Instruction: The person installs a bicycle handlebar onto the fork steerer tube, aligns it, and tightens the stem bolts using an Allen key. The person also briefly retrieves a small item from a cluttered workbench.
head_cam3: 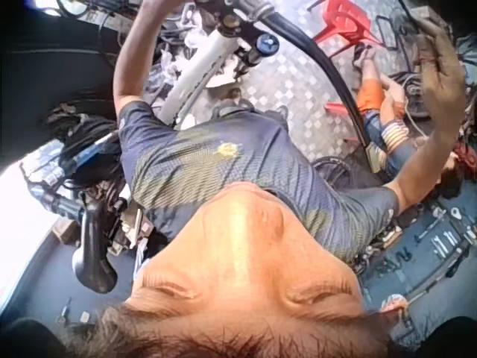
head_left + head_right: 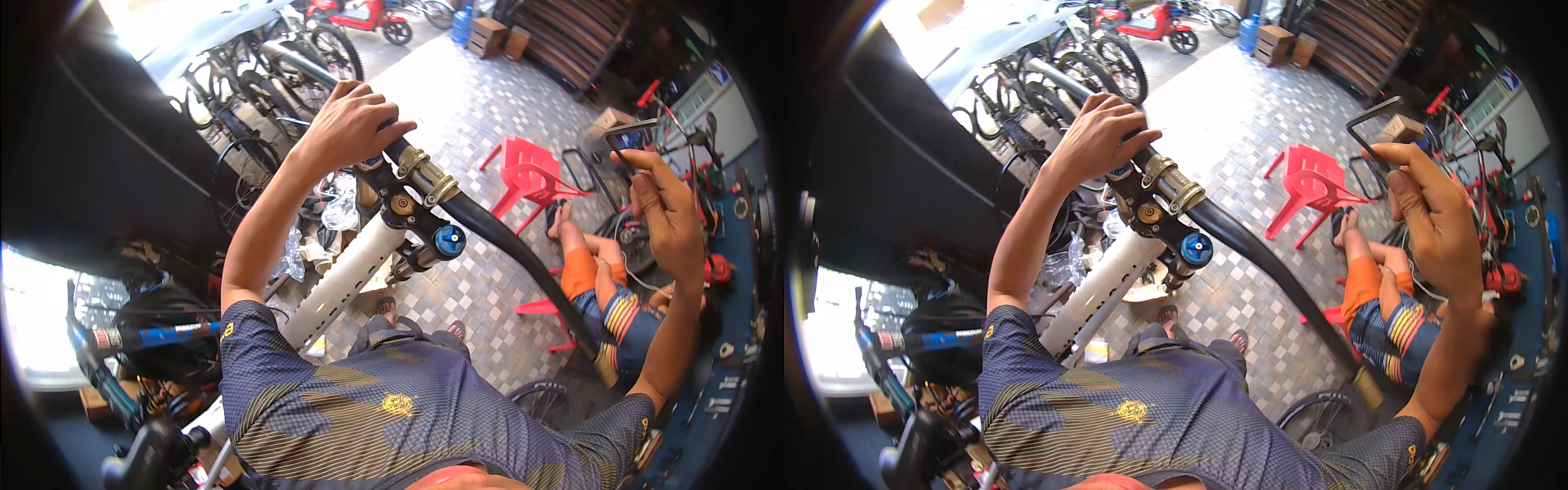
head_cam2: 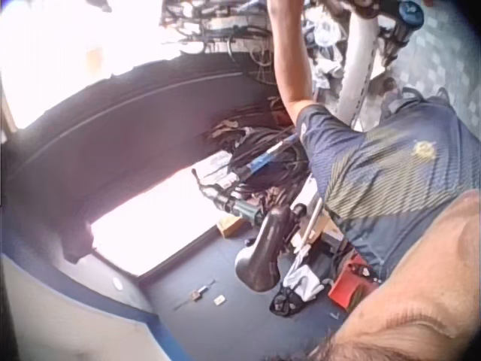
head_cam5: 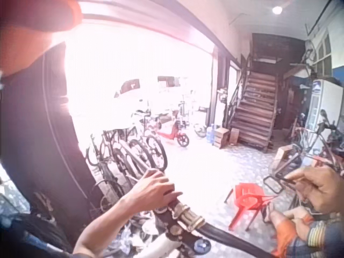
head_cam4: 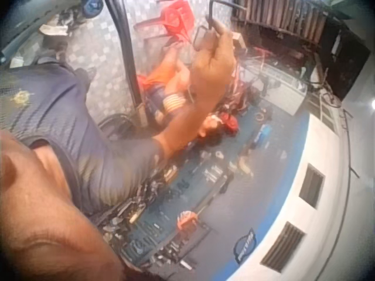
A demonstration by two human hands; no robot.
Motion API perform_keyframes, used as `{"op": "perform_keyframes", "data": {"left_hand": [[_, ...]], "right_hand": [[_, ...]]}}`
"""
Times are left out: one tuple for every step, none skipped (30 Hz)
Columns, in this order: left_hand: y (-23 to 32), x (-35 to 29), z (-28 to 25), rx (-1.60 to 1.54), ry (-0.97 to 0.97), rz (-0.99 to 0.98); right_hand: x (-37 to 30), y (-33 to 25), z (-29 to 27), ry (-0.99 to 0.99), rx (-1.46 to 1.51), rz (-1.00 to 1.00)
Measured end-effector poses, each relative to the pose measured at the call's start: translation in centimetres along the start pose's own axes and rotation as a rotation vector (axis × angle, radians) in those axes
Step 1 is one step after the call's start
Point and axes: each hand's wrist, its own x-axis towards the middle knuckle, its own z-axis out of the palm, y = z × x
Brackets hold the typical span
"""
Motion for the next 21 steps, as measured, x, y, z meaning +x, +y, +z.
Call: {"op": "perform_keyframes", "data": {"left_hand": [[0.4,0.0,0.1,0.036,0.013,-0.012],[0.5,-0.2,-0.2,0.035,-0.008,-0.041],[0.5,-0.4,-0.4,0.036,-0.03,-0.072],[0.6,-0.2,-0.7,0.002,-0.019,-0.064],[0.4,-0.6,-0.7,-0.026,0.015,-0.048],[0.5,-1.0,-1.0,-0.039,0.028,-0.027],[0.5,-1.1,-1.3,-0.057,0.044,0.001],[0.5,-1.4,-1.3,-0.084,0.054,0.052],[0.5,-1.6,-1.2,-0.111,0.064,0.103],[0.4,-1.7,-1.2,-0.134,0.077,0.147],[0.2,-1.8,-1.6,-0.154,0.026,0.149],[-0.1,-1.7,-2.2,-0.173,-0.024,0.152],[-0.3,-1.7,-2.4,-0.196,-0.074,0.159],[-0.4,-1.6,-2.5,-0.175,-0.113,0.144],[-0.7,-1.5,-2.8,-0.14,-0.15,0.158],[-0.8,-1.2,-3.1,-0.146,-0.195,0.123],[-0.9,-0.9,-3.5,-0.147,-0.241,0.087],[-0.7,-0.9,-4.2,-0.133,-0.252,0.088],[-0.3,-0.5,-4.8,-0.129,-0.28,0.103],[0.2,-0.3,-5.2,-0.121,-0.311,0.112],[0.7,-0.1,-5.2,-0.112,-0.343,0.12]], "right_hand": [[-0.4,-0.7,0.1,0.044,0.01,0.015],[-0.6,-1.3,0.3,0.085,0.028,0.019],[-0.7,-2.0,0.3,0.112,0.054,0.033],[-1.5,-3.8,-0.1,0.154,0.095,0.065],[-1.7,-4.7,-0.1,0.179,0.168,0.056],[-1.7,-5.4,0.0,0.197,0.234,0.048],[-1.8,-6.0,0.0,0.193,0.315,-0.002],[-2.1,-6.5,0.5,0.267,0.369,-0.027],[-2.2,-7.1,1.4,0.341,0.42,-0.053],[-2.2,-7.4,2.2,0.392,0.461,-0.085],[-2.3,-7.6,3.1,0.445,0.501,-0.118],[-2.2,-7.6,4.1,0.478,0.53,-0.148],[-2.3,-7.8,5.2,0.499,0.512,-0.131],[-2.2,-8.0,6.2,0.516,0.5,-0.118],[-2.2,-8.3,7.2,0.532,0.486,-0.104],[-2.1,-8.6,8.0,0.491,0.474,-0.025],[-1.9,-8.8,9.0,0.464,0.453,0.042],[-1.8,-9.1,10.0,0.433,0.431,0.11],[-1.6,-9.4,11.1,0.421,0.392,0.171],[-1.6,-8.5,12.4,0.408,0.492,0.149],[-1.6,-7.7,13.5,0.396,0.591,0.13]]}}
